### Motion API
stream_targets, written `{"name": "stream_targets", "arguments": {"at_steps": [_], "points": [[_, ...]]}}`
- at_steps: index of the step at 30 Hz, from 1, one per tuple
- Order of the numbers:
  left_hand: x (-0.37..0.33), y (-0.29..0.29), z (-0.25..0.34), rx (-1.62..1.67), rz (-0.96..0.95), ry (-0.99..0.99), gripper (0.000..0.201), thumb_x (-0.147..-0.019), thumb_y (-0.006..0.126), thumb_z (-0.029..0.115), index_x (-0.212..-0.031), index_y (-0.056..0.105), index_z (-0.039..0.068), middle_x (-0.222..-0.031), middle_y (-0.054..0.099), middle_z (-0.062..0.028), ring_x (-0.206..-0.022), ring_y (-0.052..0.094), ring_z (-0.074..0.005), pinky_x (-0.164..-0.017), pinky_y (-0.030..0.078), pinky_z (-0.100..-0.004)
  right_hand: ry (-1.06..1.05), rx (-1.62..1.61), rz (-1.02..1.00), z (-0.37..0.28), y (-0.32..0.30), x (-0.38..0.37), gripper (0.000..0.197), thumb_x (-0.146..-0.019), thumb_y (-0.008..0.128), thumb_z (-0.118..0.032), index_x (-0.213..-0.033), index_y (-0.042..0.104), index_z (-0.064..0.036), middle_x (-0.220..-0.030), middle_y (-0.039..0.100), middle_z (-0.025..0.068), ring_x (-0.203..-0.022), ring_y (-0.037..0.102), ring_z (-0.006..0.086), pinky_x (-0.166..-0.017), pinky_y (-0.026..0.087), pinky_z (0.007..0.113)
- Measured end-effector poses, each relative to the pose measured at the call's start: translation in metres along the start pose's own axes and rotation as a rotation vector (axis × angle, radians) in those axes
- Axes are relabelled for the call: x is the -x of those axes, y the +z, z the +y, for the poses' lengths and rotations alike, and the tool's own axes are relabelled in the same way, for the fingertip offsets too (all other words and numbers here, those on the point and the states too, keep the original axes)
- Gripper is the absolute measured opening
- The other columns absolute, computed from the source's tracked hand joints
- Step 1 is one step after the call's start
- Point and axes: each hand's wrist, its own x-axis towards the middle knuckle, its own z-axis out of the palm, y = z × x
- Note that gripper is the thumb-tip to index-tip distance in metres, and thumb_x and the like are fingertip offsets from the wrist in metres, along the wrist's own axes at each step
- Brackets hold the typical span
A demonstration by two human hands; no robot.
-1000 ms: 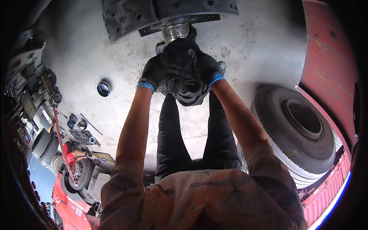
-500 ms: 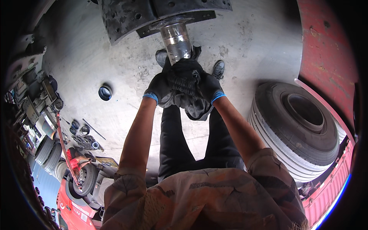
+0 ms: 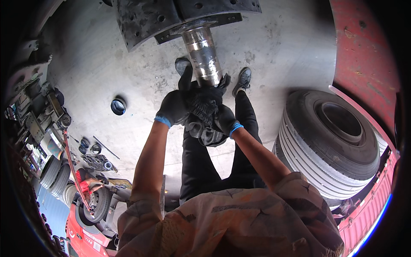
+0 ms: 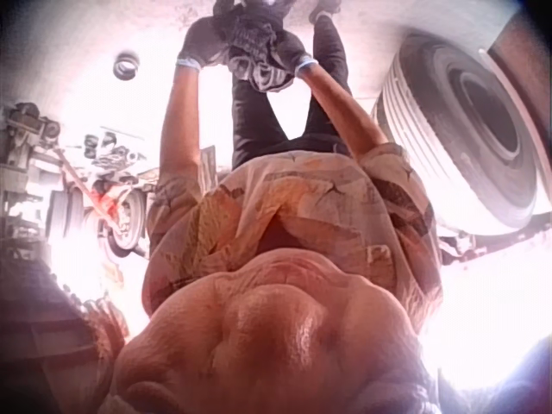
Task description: The person wipes a cylindrical metal axle or shaft with a black cloth, rotating it to clean multiple sides. The person then moves to a second axle and repeats the wiping process. The person also wipes a thin metal rod with the cloth.
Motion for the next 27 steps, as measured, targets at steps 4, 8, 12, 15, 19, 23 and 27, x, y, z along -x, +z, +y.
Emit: {"name": "stream_targets", "arguments": {"at_steps": [4, 8, 12, 15, 19, 23, 27], "points": [[0.032, -0.022, 0.001, 0.083, 0.155, 0.037, 0.019, -0.078, 0.062, 0.022, -0.082, 0.065, 0.004, -0.078, 0.064, -0.0167, -0.075, 0.062, -0.0348, -0.066, 0.049, -0.0390, -0.014, -0.494, -0.146, 0.031, 0.053, -0.012, 0.030, -0.096, 0.049, -0.020, -0.115, 0.057, 0.0012, -0.104, 0.065, 0.0091, -0.091, 0.061, 0.0163, -0.080, 0.049, 0.029], [0.073, -0.038, -0.018, 0.025, 0.244, -0.017, 0.019, -0.079, 0.062, 0.023, -0.085, 0.065, 0.005, -0.084, 0.067, -0.0143, -0.079, 0.064, -0.0325, -0.067, 0.050, -0.0395, 0.065, -0.737, -0.255, 0.000, 0.085, -0.019, 0.033, -0.099, 0.042, -0.023, -0.120, 0.056, -0.0024, -0.111, 0.061, 0.0164, -0.102, 0.058, 0.0249, -0.088, 0.045, 0.034], [0.115, -0.049, -0.034, 0.298, 0.520, -0.165, 0.023, -0.079, 0.064, 0.012, -0.099, 0.065, 0.001, -0.089, 0.068, -0.0162, -0.084, 0.067, -0.0260, -0.075, 0.051, -0.0317, -0.204, -0.588, -0.146, -0.034, 0.090, -0.052, 0.030, -0.096, 0.050, -0.024, -0.117, 0.057, -0.0025, -0.101, 0.062, 0.0126, -0.092, 0.057, 0.0192, -0.082, 0.045, 0.031], [0.140, -0.053, -0.035, 0.373, 0.675, -0.236, 0.025, -0.082, 0.063, 0.009, -0.105, 0.062, -0.001, -0.094, 0.068, -0.0110, -0.085, 0.065, -0.0205, -0.077, 0.050, -0.0306, -0.359, -0.416, 0.042, -0.052, 0.080, -0.047, 0.030, -0.092, 0.056, -0.023, -0.111, 0.055, 0.0001, -0.096, 0.060, 0.0153, -0.088, 0.058, 0.0238, -0.080, 0.046, 0.035], [0.148, -0.057, -0.021, 0.336, 0.813, -0.297, 0.027, -0.081, 0.064, 0.007, -0.107, 0.060, 0.000, -0.091, 0.068, -0.0107, -0.084, 0.064, -0.0196, -0.076, 0.050, -0.0296, -0.492, 0.087, 0.245, -0.093, 0.027, -0.016, 0.045, -0.085, 0.064, -0.024, -0.120, 0.051, 0.0001, -0.108, 0.059, 0.0201, -0.099, 0.058, 0.0358, -0.085, 0.047, 0.041], [0.142, -0.052, 0.010, 0.552, 0.914, -0.346, 0.035, -0.072, 0.074, 0.015, -0.101, 0.060, 0.001, -0.087, 0.067, -0.0134, -0.078, 0.064, -0.0241, -0.073, 0.050, -0.0327, -0.553, -0.190, -0.058, -0.120, 0.038, 0.016, 0.048, -0.087, 0.062, -0.022, -0.127, 0.047, 0.0001, -0.116, 0.057, 0.0181, -0.105, 0.056, 0.0320, -0.090, 0.045, 0.039], [0.139, -0.059, 0.054, 0.043, 0.777, -0.382, 0.052, -0.064, 0.080, 0.032, -0.098, 0.058, 0.001, -0.086, 0.063, -0.0176, -0.080, 0.060, -0.0351, -0.071, 0.048, -0.0419, 0.076, -1.582, -0.536, -0.139, 0.055, 0.015, 0.038, -0.094, 0.054, -0.012, -0.131, 0.047, -0.0042, -0.121, 0.058, 0.0086, -0.109, 0.057, 0.0168, -0.096, 0.044, 0.031]]}}
